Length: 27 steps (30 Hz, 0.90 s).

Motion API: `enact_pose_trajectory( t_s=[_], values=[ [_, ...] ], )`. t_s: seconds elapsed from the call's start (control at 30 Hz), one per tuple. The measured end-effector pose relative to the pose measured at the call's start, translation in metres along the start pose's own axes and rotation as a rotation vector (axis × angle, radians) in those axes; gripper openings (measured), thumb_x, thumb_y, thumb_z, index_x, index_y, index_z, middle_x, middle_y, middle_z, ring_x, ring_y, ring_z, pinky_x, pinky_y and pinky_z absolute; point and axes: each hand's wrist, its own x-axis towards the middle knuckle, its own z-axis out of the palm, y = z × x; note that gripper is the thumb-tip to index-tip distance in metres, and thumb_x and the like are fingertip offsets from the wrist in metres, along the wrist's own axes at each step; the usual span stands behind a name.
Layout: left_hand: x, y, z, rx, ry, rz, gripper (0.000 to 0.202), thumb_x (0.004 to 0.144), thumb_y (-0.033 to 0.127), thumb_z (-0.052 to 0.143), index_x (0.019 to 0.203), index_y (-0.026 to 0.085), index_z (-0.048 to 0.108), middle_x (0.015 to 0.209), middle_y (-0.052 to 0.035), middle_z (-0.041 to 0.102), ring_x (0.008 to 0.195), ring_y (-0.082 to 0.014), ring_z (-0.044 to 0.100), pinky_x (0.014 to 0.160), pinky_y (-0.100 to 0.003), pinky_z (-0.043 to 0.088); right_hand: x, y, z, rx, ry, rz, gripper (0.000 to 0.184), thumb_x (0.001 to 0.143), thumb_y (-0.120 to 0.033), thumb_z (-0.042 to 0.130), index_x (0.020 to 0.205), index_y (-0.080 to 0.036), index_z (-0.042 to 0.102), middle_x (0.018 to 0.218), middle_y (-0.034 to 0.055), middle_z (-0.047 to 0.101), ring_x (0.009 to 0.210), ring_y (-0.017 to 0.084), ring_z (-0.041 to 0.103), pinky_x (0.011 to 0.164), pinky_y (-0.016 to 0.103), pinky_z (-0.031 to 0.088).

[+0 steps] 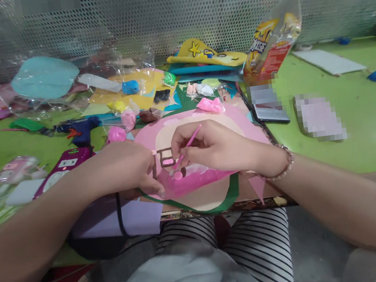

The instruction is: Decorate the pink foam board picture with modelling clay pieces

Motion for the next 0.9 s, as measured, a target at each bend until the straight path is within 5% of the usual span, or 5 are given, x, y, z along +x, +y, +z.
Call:
enact_pose_trajectory(
  t_s=[0.13, 0.4, 0.9],
  values=[
    [0.003, -0.002, -0.002, 0.065, -0.001, -0.046, 0.044, 0.052, 0.065, 0.064, 0.050, 0.021, 0.062, 0.038, -0.0022, 0.045, 0.042, -0.0175, 0.044, 0.050, -0.029, 0.024, 0.000, 0.001, -0.003, -0.068, -0.053, -0.009, 0.016, 0.077, -0.005, 0.050, 0.082, -0.015, 0.062, 0.081, 0.0021, 0.067, 0.076, 0.012, 0.064, 0.068, 0.024, 0.051],
    [0.010, -0.018, -0.014, 0.146, -0.052, -0.164, 0.053, 0.060, 0.069, 0.053, 0.045, 0.018, 0.056, 0.048, -0.0081, 0.053, 0.050, -0.0192, 0.049, 0.051, -0.030, 0.026, 0.008, 0.018, -0.001, -0.129, 0.116, -0.017, 0.009, 0.078, -0.020, 0.061, 0.085, -0.016, 0.063, 0.084, 0.0037, 0.067, 0.075, 0.015, 0.064, 0.067, 0.028, 0.051],
    [0.002, -0.008, -0.009, 0.111, -0.043, 0.016, 0.055, 0.065, 0.072, 0.050, 0.055, 0.019, 0.062, 0.047, -0.0047, 0.051, 0.047, -0.0166, 0.044, 0.050, -0.029, 0.023, 0.010, 0.026, 0.008, -0.170, 0.138, -0.104, 0.004, 0.081, -0.016, 0.057, 0.084, -0.018, 0.055, 0.081, 0.0015, 0.063, 0.071, 0.012, 0.062, 0.061, 0.023, 0.049]
  ],
)
